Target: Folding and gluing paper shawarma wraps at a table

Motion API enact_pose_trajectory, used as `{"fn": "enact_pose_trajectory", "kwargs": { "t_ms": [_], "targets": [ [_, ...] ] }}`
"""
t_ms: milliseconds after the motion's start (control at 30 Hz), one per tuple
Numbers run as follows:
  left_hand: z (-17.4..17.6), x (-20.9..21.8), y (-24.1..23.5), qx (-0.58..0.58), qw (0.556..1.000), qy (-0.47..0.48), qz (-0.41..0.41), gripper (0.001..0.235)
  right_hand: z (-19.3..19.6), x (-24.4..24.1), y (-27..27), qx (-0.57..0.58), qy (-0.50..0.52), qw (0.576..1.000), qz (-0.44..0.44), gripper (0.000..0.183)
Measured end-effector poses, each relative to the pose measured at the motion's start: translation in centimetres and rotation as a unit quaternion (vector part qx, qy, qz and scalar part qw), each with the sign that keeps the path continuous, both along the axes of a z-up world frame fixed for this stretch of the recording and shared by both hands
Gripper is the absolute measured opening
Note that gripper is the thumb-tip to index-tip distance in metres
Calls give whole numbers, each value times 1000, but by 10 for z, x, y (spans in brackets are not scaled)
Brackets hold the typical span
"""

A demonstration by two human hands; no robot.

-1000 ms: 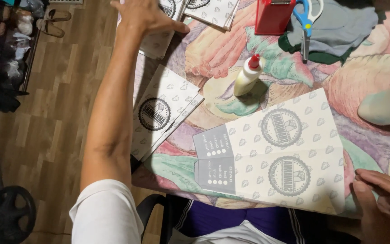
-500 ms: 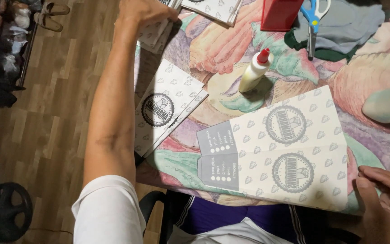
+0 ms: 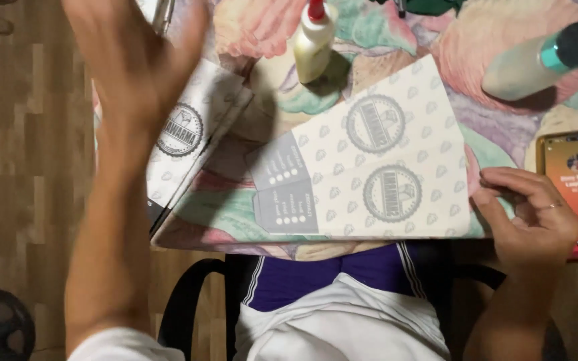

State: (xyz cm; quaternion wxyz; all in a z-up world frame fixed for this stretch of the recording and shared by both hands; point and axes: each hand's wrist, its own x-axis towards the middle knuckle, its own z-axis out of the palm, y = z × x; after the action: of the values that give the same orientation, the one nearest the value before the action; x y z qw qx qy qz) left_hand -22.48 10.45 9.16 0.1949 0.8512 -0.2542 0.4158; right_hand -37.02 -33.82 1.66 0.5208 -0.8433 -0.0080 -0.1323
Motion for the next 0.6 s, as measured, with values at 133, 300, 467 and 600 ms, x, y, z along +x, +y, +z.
{"fn": "enact_pose_trajectory", "kwargs": {
  "t_ms": [133,300,467,600],
  "targets": [
    [10,-93,-90,-4,969,180,-167,29,33,-12,18,-200,-96,971,86,18],
    [-34,-144,-137,15,930,270,-250,22,26,-15,15,-279,-129,937,168,18],
    [-51,-155,-159,43,950,217,-221,14,23,-12,17,-243,-154,924,252,18],
    [-61,-157,-162,47,957,195,-208,19,21,-13,16,-241,-147,926,249,18]
  ]
}}
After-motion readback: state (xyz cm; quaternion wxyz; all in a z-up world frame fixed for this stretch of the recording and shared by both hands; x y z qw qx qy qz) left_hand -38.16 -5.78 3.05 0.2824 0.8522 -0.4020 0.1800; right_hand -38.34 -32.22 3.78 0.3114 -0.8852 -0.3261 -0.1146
